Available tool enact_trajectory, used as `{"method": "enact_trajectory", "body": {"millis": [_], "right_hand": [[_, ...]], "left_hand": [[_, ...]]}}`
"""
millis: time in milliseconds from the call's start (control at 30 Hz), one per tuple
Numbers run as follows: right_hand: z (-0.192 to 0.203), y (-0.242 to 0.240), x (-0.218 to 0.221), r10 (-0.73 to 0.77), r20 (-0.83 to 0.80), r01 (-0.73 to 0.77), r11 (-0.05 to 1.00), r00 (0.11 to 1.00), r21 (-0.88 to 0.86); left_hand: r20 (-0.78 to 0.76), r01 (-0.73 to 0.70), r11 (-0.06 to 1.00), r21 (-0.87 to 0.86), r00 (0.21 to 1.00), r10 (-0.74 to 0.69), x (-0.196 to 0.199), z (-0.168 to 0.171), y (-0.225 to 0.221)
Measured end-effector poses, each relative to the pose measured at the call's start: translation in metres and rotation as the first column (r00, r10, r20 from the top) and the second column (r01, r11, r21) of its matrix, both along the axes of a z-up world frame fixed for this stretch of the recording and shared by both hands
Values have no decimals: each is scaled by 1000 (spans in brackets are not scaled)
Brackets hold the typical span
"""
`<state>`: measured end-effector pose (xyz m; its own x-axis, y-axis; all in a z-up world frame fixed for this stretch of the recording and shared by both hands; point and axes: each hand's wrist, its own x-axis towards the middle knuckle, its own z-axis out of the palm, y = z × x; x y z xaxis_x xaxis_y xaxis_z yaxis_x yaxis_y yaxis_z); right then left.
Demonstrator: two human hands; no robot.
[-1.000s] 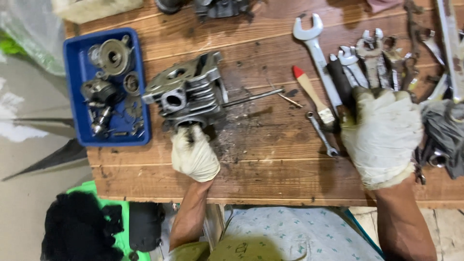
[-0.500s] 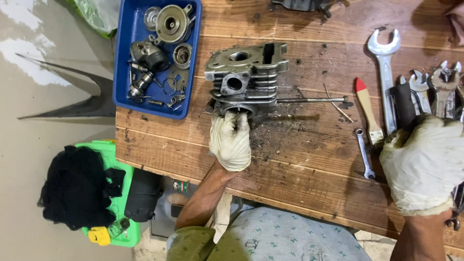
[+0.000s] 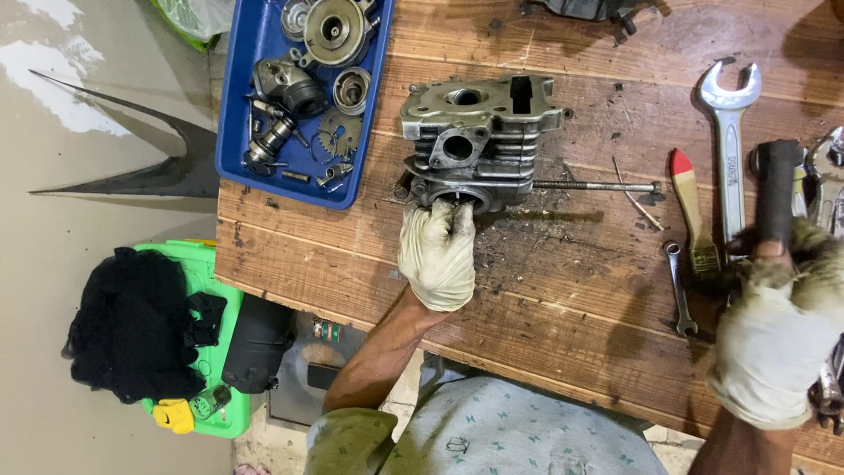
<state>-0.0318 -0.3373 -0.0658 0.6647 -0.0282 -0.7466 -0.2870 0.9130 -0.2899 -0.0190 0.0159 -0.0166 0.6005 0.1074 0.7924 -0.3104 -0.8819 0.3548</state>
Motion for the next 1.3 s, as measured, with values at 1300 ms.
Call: {"method": "enact_trajectory", "body": {"millis": [1300], "right_hand": [[86,133,-4,121,183,18,789,976,-614]], "left_hand": [[-112,63,997,-34,992,-66,-3,12,5]]}}
